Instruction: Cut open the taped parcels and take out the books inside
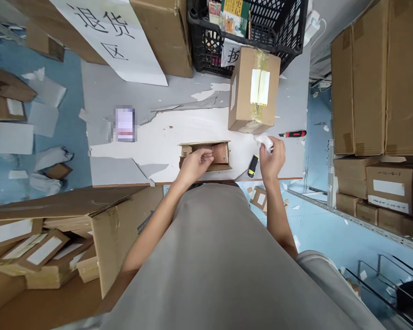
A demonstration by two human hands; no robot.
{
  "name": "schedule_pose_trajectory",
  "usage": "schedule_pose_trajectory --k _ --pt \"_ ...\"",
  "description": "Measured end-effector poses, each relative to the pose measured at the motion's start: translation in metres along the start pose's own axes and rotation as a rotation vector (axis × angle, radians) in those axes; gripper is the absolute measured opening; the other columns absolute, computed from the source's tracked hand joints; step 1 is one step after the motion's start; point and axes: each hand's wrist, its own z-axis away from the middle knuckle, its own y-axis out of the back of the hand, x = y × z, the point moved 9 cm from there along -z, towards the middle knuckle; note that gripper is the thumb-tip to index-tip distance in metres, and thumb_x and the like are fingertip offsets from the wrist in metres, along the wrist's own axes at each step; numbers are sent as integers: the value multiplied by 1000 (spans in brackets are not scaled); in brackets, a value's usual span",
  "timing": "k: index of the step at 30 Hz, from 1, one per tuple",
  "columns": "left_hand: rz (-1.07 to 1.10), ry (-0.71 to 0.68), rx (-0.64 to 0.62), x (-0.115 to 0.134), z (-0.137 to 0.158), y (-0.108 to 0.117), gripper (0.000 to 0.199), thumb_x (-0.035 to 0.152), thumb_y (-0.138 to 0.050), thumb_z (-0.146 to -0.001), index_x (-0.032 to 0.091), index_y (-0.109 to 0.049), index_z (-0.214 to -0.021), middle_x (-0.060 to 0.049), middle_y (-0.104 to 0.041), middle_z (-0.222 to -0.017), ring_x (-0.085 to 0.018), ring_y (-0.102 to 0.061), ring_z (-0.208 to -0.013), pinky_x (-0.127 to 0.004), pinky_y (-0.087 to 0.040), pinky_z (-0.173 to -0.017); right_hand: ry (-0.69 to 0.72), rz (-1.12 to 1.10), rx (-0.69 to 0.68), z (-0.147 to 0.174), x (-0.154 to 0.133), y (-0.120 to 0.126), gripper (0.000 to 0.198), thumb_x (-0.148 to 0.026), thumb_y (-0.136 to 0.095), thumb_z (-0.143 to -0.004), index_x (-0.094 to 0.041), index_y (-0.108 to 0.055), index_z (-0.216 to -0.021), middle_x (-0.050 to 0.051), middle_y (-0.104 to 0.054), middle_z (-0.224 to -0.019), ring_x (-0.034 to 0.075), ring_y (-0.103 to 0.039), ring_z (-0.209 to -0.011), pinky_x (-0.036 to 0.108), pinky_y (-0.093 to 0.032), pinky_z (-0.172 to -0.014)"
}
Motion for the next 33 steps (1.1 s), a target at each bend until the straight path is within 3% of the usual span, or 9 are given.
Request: schedule_pose_trajectory --k 4,6,10,14,17,20,26,30,33 --pt "-239 45 -97 -13 -17 -27 24 27 -77 -97 21 -82 -120 -14 -85 -122 -36 -82 -114 -44 -60 -105 -65 113 -417 23 34 -72 56 -28 -72 -101 -15 -63 -156 23 -65 -159 37 -60 -147 59 -52 -124" --pt "-273 67 -134 -16 -28 -42 14 29 -81 -95 22 -83 -107 -14 -86 -110 -38 -82 -112 -43 -59 -102 -98 111 -549 38 40 -91 66 -24 -79 -96 -9 -61 -159 28 -58 -168 42 -57 -152 64 -48 -128" --pt "-358 132 -181 -22 -51 -69 18 37 -82 -96 20 -83 -94 -18 -84 -98 -41 -81 -111 -42 -58 -98 -105 -19 -513 51 26 -94 52 -27 -67 -106 -10 -66 -155 26 -65 -161 38 -61 -148 60 -48 -129" --pt "-547 191 -226 -27 -66 -89 25 37 -73 -100 16 -84 -105 -23 -85 -115 -40 -79 -119 -41 -59 -98 -100 -213 -506 60 1 -97 40 -36 -62 -110 -18 -73 -143 18 -79 -140 31 -74 -128 50 -61 -114" --pt "-583 220 -258 -32 -69 -98 30 37 -71 -100 14 -84 -112 -24 -84 -123 -39 -79 -122 -40 -59 -101 -146 -256 -535 67 -10 -101 34 -36 -61 -109 -21 -75 -136 13 -83 -129 27 -79 -112 45 -64 -106" --pt "-591 248 -280 -38 -65 -96 33 40 -74 -97 16 -84 -116 -22 -84 -125 -38 -78 -125 -39 -59 -103 -193 -255 -569 73 -16 -102 29 -35 -60 -109 -22 -75 -130 10 -86 -120 25 -81 -100 43 -64 -102" --pt "-653 244 -221 -46 -51 -69 38 38 -73 -97 17 -83 -127 -21 -85 -124 -39 -79 -123 -42 -60 -104 -198 -258 -589 77 -23 -100 25 -34 -59 -108 -22 -76 -121 10 -86 -116 25 -82 -96 41 -64 -97" --pt "-695 285 -148 -41 -45 -56 42 40 -70 -101 11 -82 -128 -28 -81 -128 -43 -77 -124 -48 -60 -105 -180 -261 -595 74 -29 -99 24 -33 -59 -107 -22 -76 -120 10 -86 -115 25 -82 -96 42 -64 -98" --pt "-737 277 -78 -28 -39 -41 35 28 -67 -100 6 -82 -123 -33 -79 -128 -48 -76 -124 -53 -58 -105 -166 -272 -587 67 -35 -97 24 -34 -59 -106 -22 -77 -118 10 -87 -114 26 -82 -95 42 -64 -97"
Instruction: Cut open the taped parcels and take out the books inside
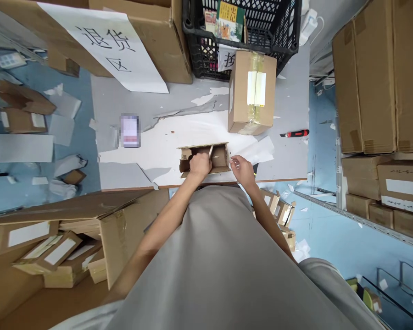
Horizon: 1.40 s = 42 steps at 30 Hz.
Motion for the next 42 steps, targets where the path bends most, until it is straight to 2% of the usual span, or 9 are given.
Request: schedule_pose_trajectory --k 5,9,15,19,23,29,33,38,42 --pt "228 -124 204 -33 45 56 19 29 -68 -98 18 -82 -103 -20 -83 -106 -42 -79 -104 -48 -58 -96 17 -120 57 -2 -13 15 28 -45 -61 -106 -24 -78 -111 9 -87 -112 25 -82 -93 41 -66 -90" --pt "869 -174 328 -76 86 96 34 57 -81 -93 23 -79 -95 -7 -81 -90 -27 -75 -86 -37 -59 -81 1 -375 93 6 -29 26 42 -65 -71 -100 -24 -78 -108 8 -86 -106 25 -82 -97 40 -67 -89" --pt "1482 -173 229 -56 98 73 69 70 -102 -65 21 -79 -108 -11 -86 -107 -27 -80 -99 -42 -64 -98 81 -814 -110 17 -99 10 63 -77 -85 -88 -27 -75 -125 9 -86 -122 25 -82 -107 40 -70 -93" --pt "1499 -168 155 -29 100 49 70 69 -103 -64 20 -78 -109 -14 -86 -113 -29 -81 -109 -46 -63 -106 99 -863 28 11 -124 11 61 -77 -87 -86 -27 -74 -119 7 -86 -117 25 -81 -105 42 -70 -98" --pt "1531 -198 213 -32 104 56 63 74 -93 -78 22 -77 -111 -12 -84 -120 -29 -78 -123 -44 -61 -110 107 -839 72 6 -123 12 61 -78 -86 -86 -27 -77 -119 7 -86 -113 26 -81 -106 44 -70 -100" --pt "1532 -162 227 -50 98 60 57 70 -97 -73 21 -78 -97 -6 -83 -97 -24 -78 -96 -38 -64 -94 87 -835 103 9 -104 10 61 -72 -87 -88 -27 -76 -128 6 -85 -110 26 -81 -104 43 -70 -98" --pt "1508 -159 240 -48 98 55 54 68 -94 -79 22 -78 -102 -6 -83 -102 -23 -78 -97 -37 -64 -93 57 -752 250 14 -95 16 62 -63 -85 -92 -29 -66 -140 7 -80 -120 21 -80 -96 37 -70 -89" --pt "1340 -162 439 -47 111 61 47 61 -90 -87 20 -83 -110 -8 -85 -109 -25 -79 -99 -38 -65 -90 104 -510 386 30 -114 32 31 -55 -72 -103 -26 -77 -111 11 -77 -123 23 -77 -107 36 -70 -88" --pt "1018 -429 644 -26 133 83 25 45 -80 -102 25 -88 -114 -8 -86 -119 -26 -80 -109 -42 -65 -99 122 -635 265 39 -132 17 39 -56 -80 -98 -26 -79 -122 9 -81 -125 24 -80 -109 34 -71 -86"
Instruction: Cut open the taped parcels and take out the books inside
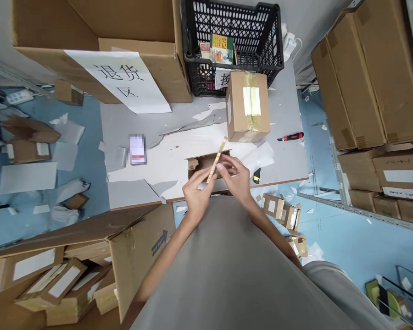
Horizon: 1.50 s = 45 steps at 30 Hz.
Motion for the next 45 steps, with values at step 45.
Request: schedule_pose_trajectory --k 45 --pt "303 405 -132 -52 -33 7 75 62 -94 -85 21 -76 -145 -18 -78 -145 -32 -78 -124 -44 -67 -100 -276 -275 -277 -18 42 -1 64 -77 -86 -87 -23 -85 -123 7 -88 -118 31 -82 -112 45 -68 -103"
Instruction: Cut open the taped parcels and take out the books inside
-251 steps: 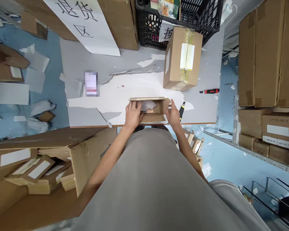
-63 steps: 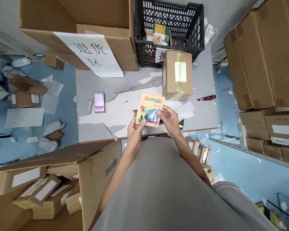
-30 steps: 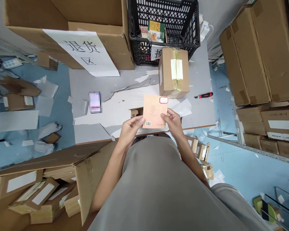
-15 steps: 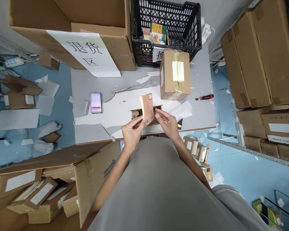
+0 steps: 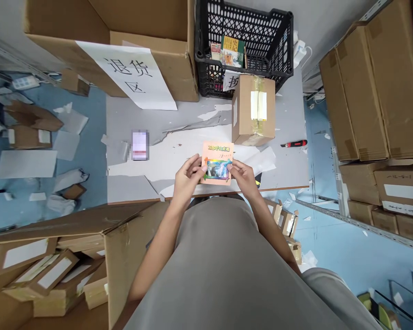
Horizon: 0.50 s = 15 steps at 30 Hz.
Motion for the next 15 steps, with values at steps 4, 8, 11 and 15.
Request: schedule_pose_trajectory --k 4,8,11,15 --pt "206 230 -191 -15 -5 -10 69 58 -102 -73 17 -84 -125 -17 -85 -125 -33 -81 -116 -43 -66 -99 -50 -14 -27 3 -1 4 65 -78 -87 -85 -23 -85 -121 6 -88 -116 30 -81 -116 44 -67 -108" --pt "180 198 -130 -15 -4 -6 63 57 -104 -69 18 -85 -115 -15 -86 -117 -30 -82 -109 -41 -66 -95 -48 42 -48 0 3 8 67 -79 -86 -84 -24 -85 -122 6 -88 -114 30 -82 -110 44 -68 -104" --pt "112 145 -95 -12 -3 -2 61 55 -105 -66 18 -84 -109 -14 -86 -109 -28 -81 -103 -42 -66 -96 0 129 -56 -2 1 10 68 -80 -81 -88 -24 -85 -127 7 -88 -113 28 -82 -106 42 -68 -100" --pt "-40 -28 -16 8 0 7 36 47 -99 -73 20 -82 -90 -11 -86 -99 -30 -82 -108 -51 -64 -108 191 300 -11 -1 -18 11 43 -65 -76 -99 -28 -89 -116 8 -85 -130 27 -78 -122 43 -61 -115"
